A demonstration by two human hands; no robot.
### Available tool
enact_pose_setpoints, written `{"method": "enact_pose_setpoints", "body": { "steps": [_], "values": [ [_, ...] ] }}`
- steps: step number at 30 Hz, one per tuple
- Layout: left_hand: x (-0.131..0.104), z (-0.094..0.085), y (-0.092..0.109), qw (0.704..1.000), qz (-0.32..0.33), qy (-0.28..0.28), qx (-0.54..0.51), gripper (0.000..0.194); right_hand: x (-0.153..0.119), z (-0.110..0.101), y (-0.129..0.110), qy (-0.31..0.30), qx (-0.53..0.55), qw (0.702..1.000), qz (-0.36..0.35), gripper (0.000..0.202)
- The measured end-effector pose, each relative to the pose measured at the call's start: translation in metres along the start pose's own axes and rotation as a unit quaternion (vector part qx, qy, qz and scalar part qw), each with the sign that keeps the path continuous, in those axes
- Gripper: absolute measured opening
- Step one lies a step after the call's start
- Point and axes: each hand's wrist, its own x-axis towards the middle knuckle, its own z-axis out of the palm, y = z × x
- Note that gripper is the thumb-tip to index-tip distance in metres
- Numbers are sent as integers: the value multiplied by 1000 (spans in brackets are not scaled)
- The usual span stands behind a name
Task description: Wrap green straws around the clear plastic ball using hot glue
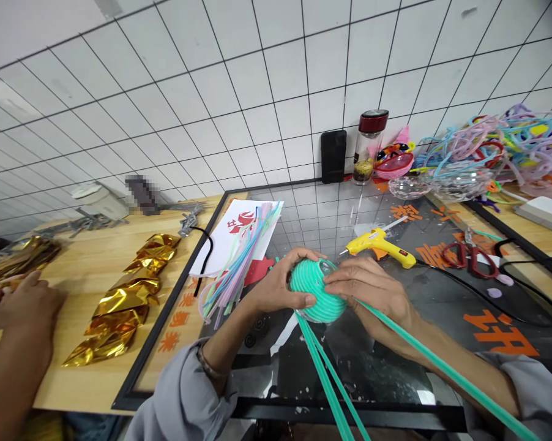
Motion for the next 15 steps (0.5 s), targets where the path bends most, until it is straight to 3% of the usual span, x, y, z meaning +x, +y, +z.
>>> {"method": "enact_pose_setpoints", "body": {
  "steps": [15],
  "values": [
    [-1, -2, -5, 1000, 25, -7, -13, 59, -5, 5, 2, 8, -8, 1000, -9, 17]
  ]
}}
